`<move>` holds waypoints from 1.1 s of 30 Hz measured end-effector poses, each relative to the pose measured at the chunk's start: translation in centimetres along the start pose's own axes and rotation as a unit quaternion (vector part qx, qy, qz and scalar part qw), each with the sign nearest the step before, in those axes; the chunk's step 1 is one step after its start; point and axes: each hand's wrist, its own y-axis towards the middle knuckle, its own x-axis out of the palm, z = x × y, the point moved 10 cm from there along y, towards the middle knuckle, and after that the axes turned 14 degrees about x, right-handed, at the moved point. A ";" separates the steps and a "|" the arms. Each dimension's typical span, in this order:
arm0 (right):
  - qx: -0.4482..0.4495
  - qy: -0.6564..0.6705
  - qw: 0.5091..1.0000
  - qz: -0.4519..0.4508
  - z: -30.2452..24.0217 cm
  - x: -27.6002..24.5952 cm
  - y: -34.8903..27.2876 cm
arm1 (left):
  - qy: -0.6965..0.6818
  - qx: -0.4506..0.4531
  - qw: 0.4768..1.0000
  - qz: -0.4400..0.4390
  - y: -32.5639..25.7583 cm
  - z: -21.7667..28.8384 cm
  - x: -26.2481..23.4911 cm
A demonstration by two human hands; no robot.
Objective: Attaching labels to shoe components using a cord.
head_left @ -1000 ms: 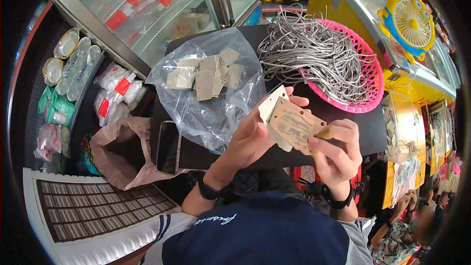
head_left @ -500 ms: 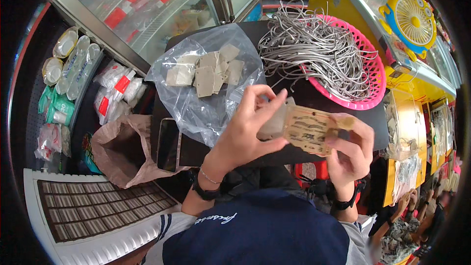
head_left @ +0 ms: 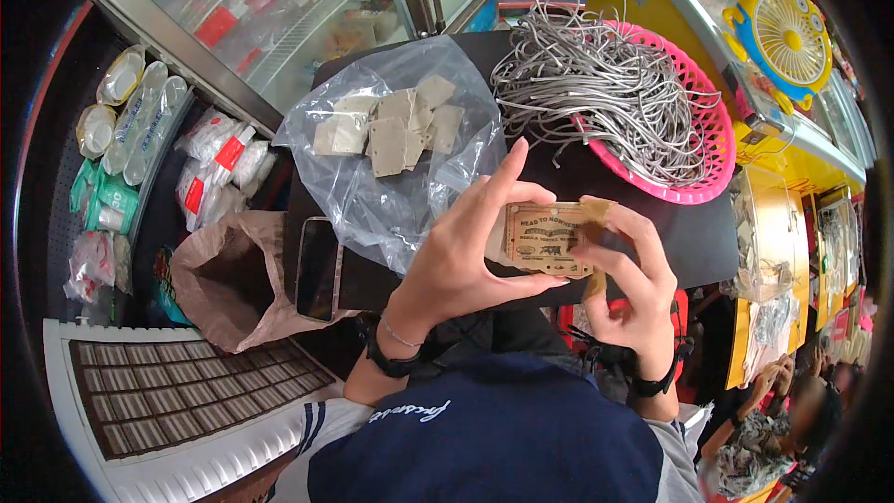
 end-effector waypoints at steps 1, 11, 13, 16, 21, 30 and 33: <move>0.014 0.021 0.999 -0.027 0.0 0.5 0.1 | -0.011 -0.003 1.000 0.008 -0.2 -0.2 -0.1; 0.051 0.044 0.993 -0.098 1.8 1.5 0.0 | -0.064 -0.049 0.997 -0.012 -1.0 -1.1 0.4; 0.068 0.053 0.992 -0.096 1.9 1.7 0.1 | -0.076 -0.065 0.995 -0.011 -0.9 -1.3 0.2; 0.089 0.057 0.991 -0.083 2.2 1.5 0.2 | -0.150 -0.093 0.984 0.010 -1.1 -2.1 0.7; 0.085 0.058 0.994 -0.048 2.0 0.7 0.1 | -0.384 -0.121 0.909 0.108 -1.3 -3.1 0.4; 0.066 0.041 0.997 -0.026 1.8 0.3 0.1 | -0.416 -0.158 0.894 0.054 -1.9 -3.7 1.7; 0.051 0.027 0.998 -0.024 1.5 0.3 0.0 | -0.408 -0.164 0.897 0.041 -2.1 -3.7 2.0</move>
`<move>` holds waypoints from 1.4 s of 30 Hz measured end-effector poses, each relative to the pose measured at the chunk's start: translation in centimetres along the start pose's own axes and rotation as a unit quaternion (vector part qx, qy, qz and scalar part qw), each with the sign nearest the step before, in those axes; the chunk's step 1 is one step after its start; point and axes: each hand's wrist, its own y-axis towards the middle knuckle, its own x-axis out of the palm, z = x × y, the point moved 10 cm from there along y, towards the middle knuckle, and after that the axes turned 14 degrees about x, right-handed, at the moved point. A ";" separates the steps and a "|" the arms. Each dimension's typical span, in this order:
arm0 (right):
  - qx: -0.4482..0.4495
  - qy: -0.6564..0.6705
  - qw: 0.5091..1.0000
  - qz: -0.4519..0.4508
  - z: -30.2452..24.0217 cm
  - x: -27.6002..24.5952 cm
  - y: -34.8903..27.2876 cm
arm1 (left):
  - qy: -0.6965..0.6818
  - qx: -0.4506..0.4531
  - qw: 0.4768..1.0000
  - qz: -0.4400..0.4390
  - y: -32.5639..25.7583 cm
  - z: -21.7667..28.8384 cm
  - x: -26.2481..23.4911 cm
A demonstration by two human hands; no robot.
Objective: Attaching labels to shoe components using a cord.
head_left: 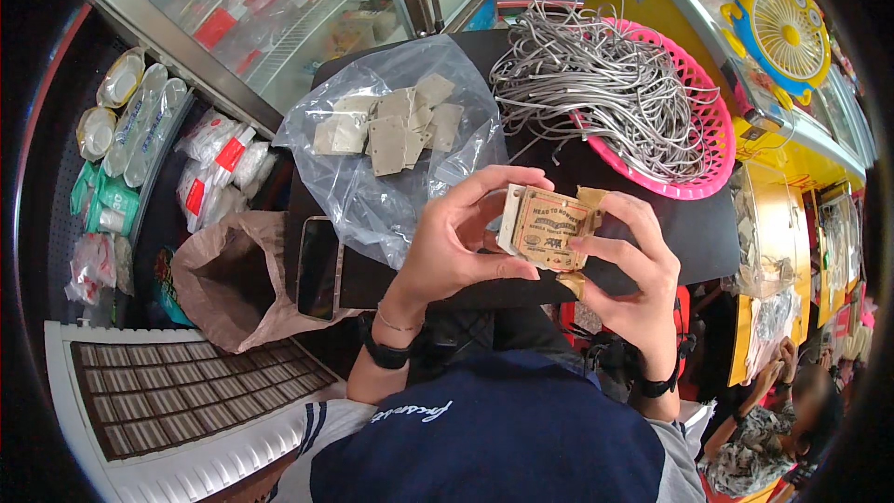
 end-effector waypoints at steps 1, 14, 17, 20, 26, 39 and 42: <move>-0.011 -0.012 1.000 -0.002 -0.3 0.0 0.0 | -0.004 -0.005 1.000 0.001 0.1 -0.1 0.2; -0.004 -0.004 0.999 -0.033 -0.4 0.4 0.2 | 0.030 0.022 0.999 -0.024 0.5 0.3 1.0; -0.011 -0.008 0.999 -0.037 -0.5 0.2 0.1 | 0.025 0.026 0.999 -0.019 0.5 0.3 1.0; -0.011 0.000 0.999 -0.038 -0.7 0.1 0.1 | 0.024 0.036 0.999 -0.026 0.4 0.1 1.3; -0.002 0.014 1.000 -0.023 -0.6 0.3 0.3 | -0.007 0.033 0.999 -0.008 -0.2 -0.4 1.9; 0.180 0.001 0.982 0.050 8.2 -6.9 4.4 | 0.155 -0.002 0.975 0.157 -1.8 -0.7 -1.1; 0.295 0.228 0.928 0.018 20.2 -11.4 7.0 | 0.116 0.027 0.978 0.172 -1.7 -0.1 -1.3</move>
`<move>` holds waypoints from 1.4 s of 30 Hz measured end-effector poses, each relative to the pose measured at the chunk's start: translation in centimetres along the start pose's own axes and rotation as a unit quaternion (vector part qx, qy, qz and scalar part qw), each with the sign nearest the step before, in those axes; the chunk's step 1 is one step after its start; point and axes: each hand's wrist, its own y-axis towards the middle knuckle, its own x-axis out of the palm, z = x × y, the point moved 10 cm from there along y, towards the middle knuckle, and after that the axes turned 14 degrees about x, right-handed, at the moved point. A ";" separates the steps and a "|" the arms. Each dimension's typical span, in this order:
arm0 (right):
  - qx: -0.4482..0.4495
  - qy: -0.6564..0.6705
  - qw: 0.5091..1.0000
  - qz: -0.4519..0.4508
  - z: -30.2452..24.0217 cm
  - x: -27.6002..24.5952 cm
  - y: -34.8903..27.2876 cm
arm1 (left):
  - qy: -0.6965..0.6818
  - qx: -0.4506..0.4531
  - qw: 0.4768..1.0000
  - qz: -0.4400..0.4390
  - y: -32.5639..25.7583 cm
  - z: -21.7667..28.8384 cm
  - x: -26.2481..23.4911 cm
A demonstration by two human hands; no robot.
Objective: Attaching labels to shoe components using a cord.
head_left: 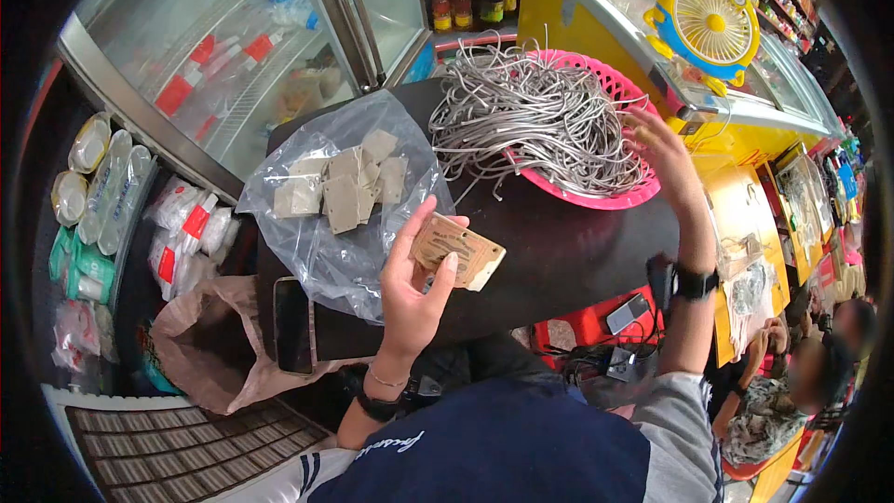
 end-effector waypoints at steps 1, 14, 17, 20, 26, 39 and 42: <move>-0.009 0.062 0.998 -0.010 1.6 -3.3 2.2 | -0.007 0.001 1.000 -0.004 0.1 0.0 0.4; 0.043 0.150 0.985 -0.068 3.5 -6.0 10.2 | 0.058 0.038 0.996 -0.054 -0.5 1.0 0.3; -0.157 -0.008 0.974 0.165 -4.8 -3.5 2.6 | 0.067 0.031 0.996 -0.054 -0.6 1.0 -0.2; -0.238 -0.006 0.957 0.165 -6.0 -3.3 0.4 | 0.061 0.021 0.996 -0.059 -0.5 0.7 0.2; -0.254 -0.021 0.947 0.195 -6.4 -2.2 -3.1 | 0.074 0.028 0.994 -0.081 -0.6 0.3 0.7; -0.261 -0.029 0.956 0.127 -9.7 0.3 -8.8 | 0.067 0.012 0.995 -0.074 -0.8 -0.1 0.6; -0.280 -0.018 0.948 0.149 -10.7 -0.8 -10.6 | 0.062 0.013 0.995 -0.083 -0.8 -0.3 0.9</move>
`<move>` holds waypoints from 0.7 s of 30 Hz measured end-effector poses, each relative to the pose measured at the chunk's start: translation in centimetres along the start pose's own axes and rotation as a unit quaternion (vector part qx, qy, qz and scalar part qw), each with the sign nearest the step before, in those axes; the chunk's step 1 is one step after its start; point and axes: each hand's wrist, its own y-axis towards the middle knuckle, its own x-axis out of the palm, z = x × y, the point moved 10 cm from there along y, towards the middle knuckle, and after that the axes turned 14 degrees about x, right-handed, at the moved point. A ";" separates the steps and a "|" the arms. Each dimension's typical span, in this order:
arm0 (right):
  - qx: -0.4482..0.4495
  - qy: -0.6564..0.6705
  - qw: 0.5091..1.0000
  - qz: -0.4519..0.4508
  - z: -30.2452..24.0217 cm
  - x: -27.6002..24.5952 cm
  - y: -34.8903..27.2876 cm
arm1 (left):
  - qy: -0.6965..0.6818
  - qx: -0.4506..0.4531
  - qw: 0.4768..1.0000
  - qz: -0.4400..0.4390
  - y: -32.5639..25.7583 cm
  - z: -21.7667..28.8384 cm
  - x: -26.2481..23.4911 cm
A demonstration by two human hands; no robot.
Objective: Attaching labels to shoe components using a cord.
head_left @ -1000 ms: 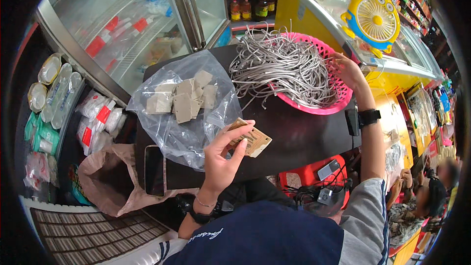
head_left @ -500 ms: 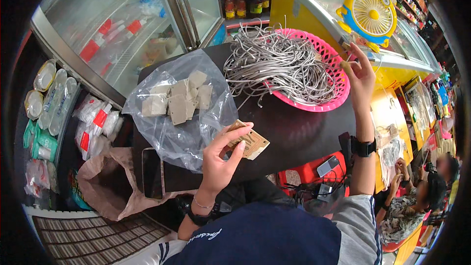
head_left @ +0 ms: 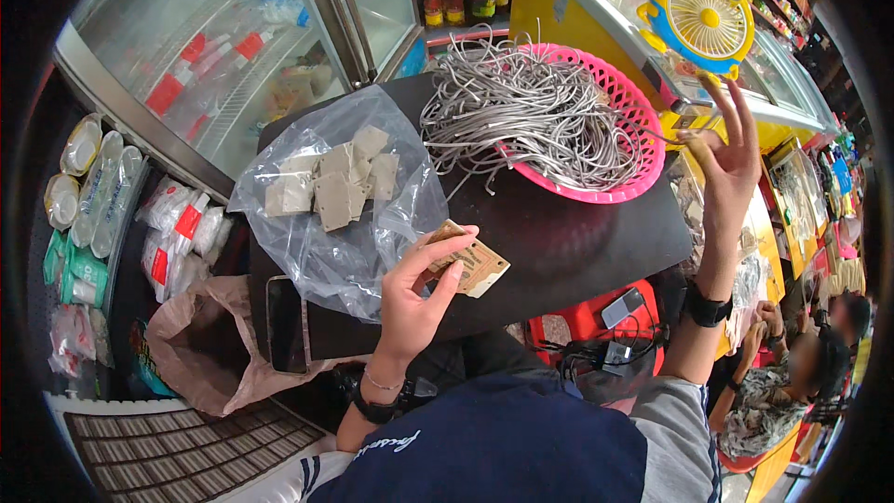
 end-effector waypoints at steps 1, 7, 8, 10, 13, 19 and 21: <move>-0.012 0.007 1.000 0.011 -0.8 -0.4 -0.2 | -0.001 -0.001 1.000 -0.001 0.0 -0.1 0.1; -0.074 0.020 0.996 0.034 -3.5 -4.1 -2.8 | -0.001 -0.019 1.000 -0.002 -0.1 -0.8 -0.2; -0.045 0.057 0.997 0.035 -2.4 -6.1 -3.8 | -0.008 -0.022 1.000 0.001 -0.1 -0.8 -0.4; -0.108 0.176 0.975 -0.087 -4.5 -7.8 -6.4 | -0.027 -0.020 0.999 -0.006 1.0 -0.2 0.4; -0.017 0.362 0.753 -0.549 -8.3 1.8 -8.4 | -0.005 0.037 0.999 -0.026 2.9 1.6 0.8; -0.040 0.251 0.682 -0.685 -11.3 9.2 -13.0 | 0.021 0.072 0.996 -0.057 7.9 4.0 1.7; -0.042 0.265 0.706 -0.656 -12.0 9.0 -13.3 | 0.007 0.091 0.993 -0.069 9.3 5.3 2.4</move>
